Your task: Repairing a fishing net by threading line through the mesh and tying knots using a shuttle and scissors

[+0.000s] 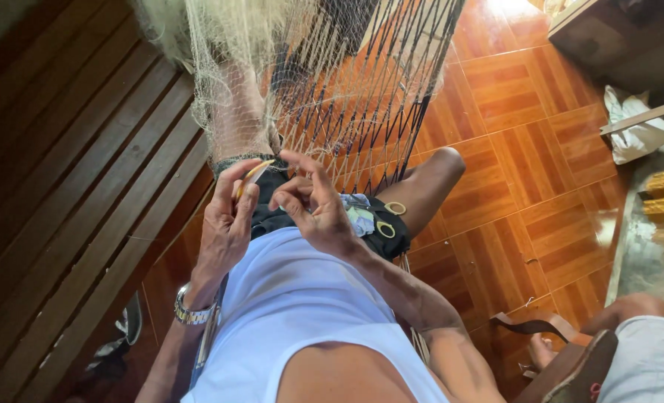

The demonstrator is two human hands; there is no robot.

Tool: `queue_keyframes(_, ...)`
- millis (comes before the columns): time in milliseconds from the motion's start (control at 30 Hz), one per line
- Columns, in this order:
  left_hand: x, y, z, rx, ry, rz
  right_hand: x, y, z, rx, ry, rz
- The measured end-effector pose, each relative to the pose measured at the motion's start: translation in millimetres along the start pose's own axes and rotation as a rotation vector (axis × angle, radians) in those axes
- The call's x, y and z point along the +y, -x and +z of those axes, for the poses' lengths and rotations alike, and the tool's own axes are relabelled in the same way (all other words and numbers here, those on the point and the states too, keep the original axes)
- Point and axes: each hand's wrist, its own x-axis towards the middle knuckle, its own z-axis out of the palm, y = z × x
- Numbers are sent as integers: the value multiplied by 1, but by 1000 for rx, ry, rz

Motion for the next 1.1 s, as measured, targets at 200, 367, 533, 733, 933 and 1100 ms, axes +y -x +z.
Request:
queue_keyframes(200, -24, 3, -7, 25, 195, 10, 24, 17, 9, -26, 43, 66)
queue_keyframes(367, -31, 3, -9, 64, 204, 15, 13, 14, 9, 18, 86, 14)
queue_keyframes(533, -8, -1, -1, 85, 83, 93, 4, 10, 7, 71, 167, -53)
queue_keyframes(733, -31, 2, -3, -17, 197, 20, -1, 6, 7, 122, 219, -108)
queue_keyframes(933, -2, -7, 0, 16, 142, 48, 5, 9, 2, 45, 86, -27)
queue_keyframes(1100, 3, -18, 12, 5, 443, 74, 22, 14, -12, -126, -375, 336)
